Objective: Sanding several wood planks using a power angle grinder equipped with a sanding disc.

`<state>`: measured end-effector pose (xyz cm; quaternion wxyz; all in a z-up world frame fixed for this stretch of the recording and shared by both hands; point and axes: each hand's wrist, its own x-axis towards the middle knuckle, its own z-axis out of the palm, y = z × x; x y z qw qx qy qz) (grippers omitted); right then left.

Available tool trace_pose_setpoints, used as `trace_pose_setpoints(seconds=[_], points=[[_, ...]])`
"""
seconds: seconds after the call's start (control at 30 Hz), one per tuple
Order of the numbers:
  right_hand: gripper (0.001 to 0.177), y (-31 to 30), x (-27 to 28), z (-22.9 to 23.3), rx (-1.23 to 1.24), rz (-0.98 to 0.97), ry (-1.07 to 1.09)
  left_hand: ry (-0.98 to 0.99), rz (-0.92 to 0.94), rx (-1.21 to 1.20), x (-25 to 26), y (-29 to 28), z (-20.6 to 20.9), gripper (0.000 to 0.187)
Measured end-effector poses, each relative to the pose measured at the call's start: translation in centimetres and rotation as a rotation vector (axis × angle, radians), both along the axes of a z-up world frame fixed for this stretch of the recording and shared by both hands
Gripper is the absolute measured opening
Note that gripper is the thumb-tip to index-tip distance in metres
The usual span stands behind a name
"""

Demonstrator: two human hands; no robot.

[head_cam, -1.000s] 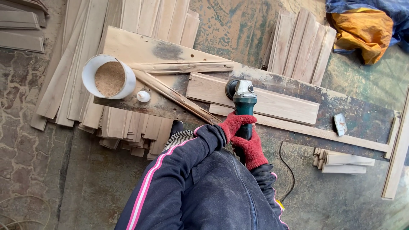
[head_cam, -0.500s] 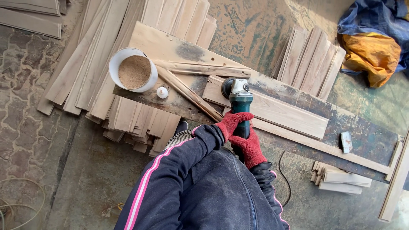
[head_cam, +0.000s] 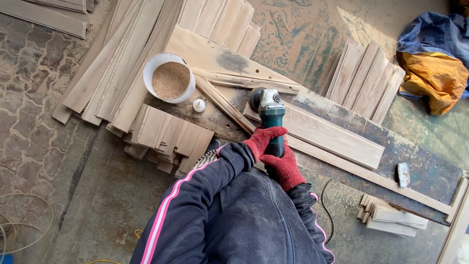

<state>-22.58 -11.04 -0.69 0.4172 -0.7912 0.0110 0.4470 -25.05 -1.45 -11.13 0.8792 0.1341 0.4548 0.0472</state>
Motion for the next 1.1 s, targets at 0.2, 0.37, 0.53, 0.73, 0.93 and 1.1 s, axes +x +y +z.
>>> trace_pose_setpoints(seconds=[0.2,0.37,0.53,0.73,0.93,1.1], points=[[0.052,-2.3,0.4,-1.9,-0.009,-0.078,0.000,-0.005,-0.057,0.006,1.8,-2.1,-2.4,0.060],[0.054,-1.4,0.8,-1.0,0.001,-0.034,-0.004,-0.005,-0.009,0.010,1.2,-1.9,-1.0,0.059],[0.053,-0.8,0.8,-1.0,0.038,0.019,-0.008,-0.008,0.047,0.004,0.1,-0.6,0.4,0.054],[0.053,-2.3,2.2,-2.0,0.046,0.030,-0.034,0.011,-0.006,-0.020,1.0,-1.6,0.2,0.050],[0.051,-6.2,3.0,-2.7,0.020,-0.153,-0.041,-0.056,-0.096,0.026,3.5,-4.9,2.0,0.050],[0.056,-7.6,2.9,-2.2,0.004,-0.221,-0.066,-0.098,-0.174,0.003,4.1,-6.2,2.0,0.049]])
